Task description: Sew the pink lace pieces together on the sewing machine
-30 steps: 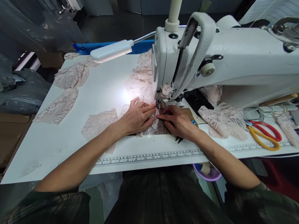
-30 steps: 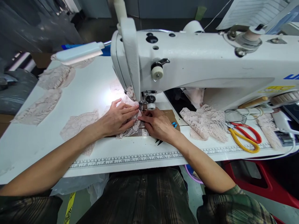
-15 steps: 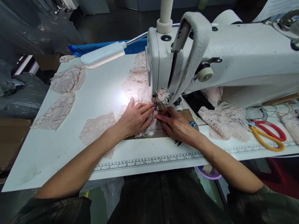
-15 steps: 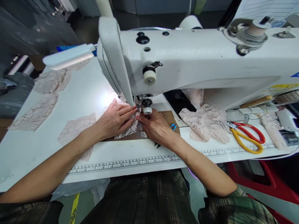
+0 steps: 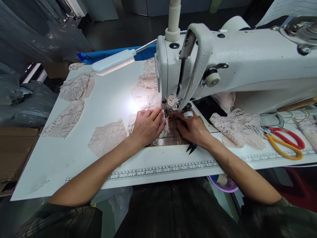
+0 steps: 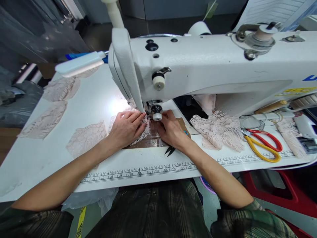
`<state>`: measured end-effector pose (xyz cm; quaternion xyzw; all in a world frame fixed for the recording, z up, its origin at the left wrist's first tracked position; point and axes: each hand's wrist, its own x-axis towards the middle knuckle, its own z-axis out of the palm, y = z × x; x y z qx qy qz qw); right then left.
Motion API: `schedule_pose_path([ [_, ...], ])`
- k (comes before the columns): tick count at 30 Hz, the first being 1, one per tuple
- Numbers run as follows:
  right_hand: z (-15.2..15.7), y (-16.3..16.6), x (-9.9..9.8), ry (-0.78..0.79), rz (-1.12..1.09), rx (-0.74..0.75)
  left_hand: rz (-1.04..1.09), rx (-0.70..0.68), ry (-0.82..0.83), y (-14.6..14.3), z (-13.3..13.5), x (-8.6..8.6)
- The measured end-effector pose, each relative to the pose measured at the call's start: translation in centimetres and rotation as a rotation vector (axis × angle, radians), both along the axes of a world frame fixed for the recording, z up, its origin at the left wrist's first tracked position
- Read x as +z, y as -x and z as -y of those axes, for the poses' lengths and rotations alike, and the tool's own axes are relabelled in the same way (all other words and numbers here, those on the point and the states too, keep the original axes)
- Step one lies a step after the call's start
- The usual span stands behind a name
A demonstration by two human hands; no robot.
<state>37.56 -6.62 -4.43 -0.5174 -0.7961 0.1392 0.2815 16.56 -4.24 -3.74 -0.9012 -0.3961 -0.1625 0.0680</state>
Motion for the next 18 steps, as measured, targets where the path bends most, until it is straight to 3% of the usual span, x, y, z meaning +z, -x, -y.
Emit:
schedule_pose_path([
  [5, -0.2, -0.4, 0.0, 0.007, -0.019, -0.055, 0.084, 0.007, -0.034, 0.7, -0.3, 0.4],
  [12, -0.1, -0.2, 0.1, -0.005, -0.031, -0.056, 0.175, -0.323, 0.096, 1.0, -0.1, 0.5],
  [18, -0.1, -0.3, 0.2, -0.018, -0.014, -0.038, 0.233, -0.301, 0.17, 0.9, -0.1, 0.1],
])
